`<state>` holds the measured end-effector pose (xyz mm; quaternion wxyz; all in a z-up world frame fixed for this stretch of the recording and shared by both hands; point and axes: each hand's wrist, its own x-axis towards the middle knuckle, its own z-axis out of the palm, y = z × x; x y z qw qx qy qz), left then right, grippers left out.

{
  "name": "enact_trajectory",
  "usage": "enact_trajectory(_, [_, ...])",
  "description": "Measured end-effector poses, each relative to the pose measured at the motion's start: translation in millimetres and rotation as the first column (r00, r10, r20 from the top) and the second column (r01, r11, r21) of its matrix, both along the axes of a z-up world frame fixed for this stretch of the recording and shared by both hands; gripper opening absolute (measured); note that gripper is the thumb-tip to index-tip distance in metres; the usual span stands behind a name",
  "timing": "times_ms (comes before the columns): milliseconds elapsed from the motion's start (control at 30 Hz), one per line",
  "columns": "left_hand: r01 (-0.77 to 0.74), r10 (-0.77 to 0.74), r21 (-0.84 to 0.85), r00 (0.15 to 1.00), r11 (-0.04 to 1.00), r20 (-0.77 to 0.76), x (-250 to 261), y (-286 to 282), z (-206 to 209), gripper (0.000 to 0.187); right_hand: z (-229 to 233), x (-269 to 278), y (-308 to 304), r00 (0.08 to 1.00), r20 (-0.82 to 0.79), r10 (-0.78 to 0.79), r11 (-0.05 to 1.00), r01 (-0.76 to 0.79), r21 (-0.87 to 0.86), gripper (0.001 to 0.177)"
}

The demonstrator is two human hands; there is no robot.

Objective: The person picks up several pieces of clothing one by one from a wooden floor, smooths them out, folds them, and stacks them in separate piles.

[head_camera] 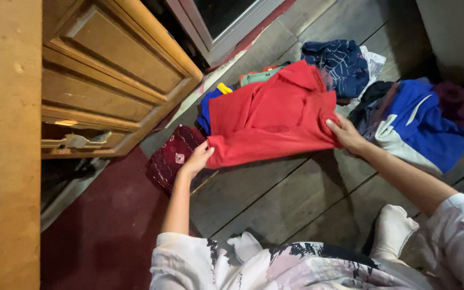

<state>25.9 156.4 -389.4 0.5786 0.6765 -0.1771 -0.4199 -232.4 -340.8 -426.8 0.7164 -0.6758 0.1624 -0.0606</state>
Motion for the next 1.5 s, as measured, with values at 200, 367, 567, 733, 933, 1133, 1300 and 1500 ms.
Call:
enact_trajectory(200, [0.201,-0.225,0.226,0.971,0.953,0.085,-15,16,-16,0.054,-13,-49,1,0.897,-0.411,0.164,0.979,-0.199,-0.044,0.037])
enact_trajectory(367, [0.04,-0.367,0.725,0.881,0.687,0.299,-25,-9,45,0.05,2,-54,6,0.804,-0.595,0.008,0.7,-0.429,-0.571,0.055])
enact_trajectory(567, [-0.249,-0.236,0.524,0.683,0.815,0.691,1,-79,90,0.041,51,25,11,0.998,0.023,0.054,0.464,-0.005,-0.886,0.073])
enact_trajectory(733, [-0.13,-0.405,0.453,0.28,0.882,0.87,23,-122,52,0.066,34,82,13,0.99,-0.065,-0.125,0.753,0.052,-0.655,0.072])
enact_trajectory(933, [-0.108,-0.561,0.592,0.222,0.798,0.797,34,-119,45,0.036,39,72,0,0.999,-0.013,0.042,0.677,-0.038,-0.735,0.058])
enact_trajectory(1133, [-0.052,-0.464,0.469,0.093,0.882,0.881,4,-80,77,0.027,122,25,5,0.925,0.106,0.364,0.264,0.006,-0.964,0.023])
enact_trajectory(1300, [0.056,-0.546,0.546,0.177,0.836,0.819,-51,-49,87,0.032,142,-31,59,0.713,-0.163,0.682,0.131,-0.339,-0.931,0.034])
enact_trajectory(1500, [-0.507,-0.056,0.279,0.41,0.816,0.91,-71,-37,21,0.057,90,-25,84,0.906,-0.153,0.395,0.309,-0.288,-0.906,0.024])
